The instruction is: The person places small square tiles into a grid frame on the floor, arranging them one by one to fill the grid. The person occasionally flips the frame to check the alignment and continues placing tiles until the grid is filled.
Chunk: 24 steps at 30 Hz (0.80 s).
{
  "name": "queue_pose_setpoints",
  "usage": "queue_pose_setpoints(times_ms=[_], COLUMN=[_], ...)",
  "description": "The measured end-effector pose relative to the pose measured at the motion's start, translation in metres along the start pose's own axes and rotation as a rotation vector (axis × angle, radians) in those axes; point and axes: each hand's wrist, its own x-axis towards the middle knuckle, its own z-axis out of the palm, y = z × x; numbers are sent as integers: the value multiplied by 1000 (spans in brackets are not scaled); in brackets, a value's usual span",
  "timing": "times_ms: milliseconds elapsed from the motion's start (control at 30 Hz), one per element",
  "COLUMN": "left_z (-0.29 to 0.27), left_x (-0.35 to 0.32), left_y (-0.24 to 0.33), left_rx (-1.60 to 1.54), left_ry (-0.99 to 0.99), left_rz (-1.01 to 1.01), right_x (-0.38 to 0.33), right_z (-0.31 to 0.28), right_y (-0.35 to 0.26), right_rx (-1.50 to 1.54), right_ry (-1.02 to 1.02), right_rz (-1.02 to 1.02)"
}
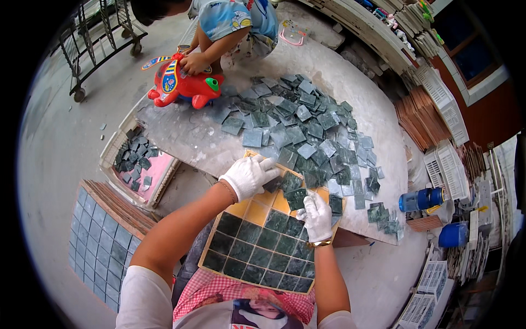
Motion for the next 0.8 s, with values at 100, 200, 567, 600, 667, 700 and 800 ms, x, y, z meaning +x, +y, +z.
queue_pose_setpoints(times_ms=[100,200,567,600,667,700,800], left_z=[-4,-7,1,2,5,7,9], left_x=[14,13,-36,-39,-43,-45,-48], left_y=[-6,-10,-17,-13,-5,-2,16], left_rx=[-36,-81,-979,-984,-994,-999,-758], left_ry=[-114,-59,239,239,244,248,423], left_rz=[1,46,-170,-153,-116,-96,-8], right_x=[-4,-8,-14,-15,-15,-15,-16], right_z=[11,25,59,59,56,53,45], right_y=[-6,-3,-7,-9,-13,-17,-18], right_rx=[105,40,-929,-965,-955,-780,45], right_ry=[-67,-163,-258,-263,-264,-213,-229], right_rz=[73,82,-557,-553,-581,-497,-221])
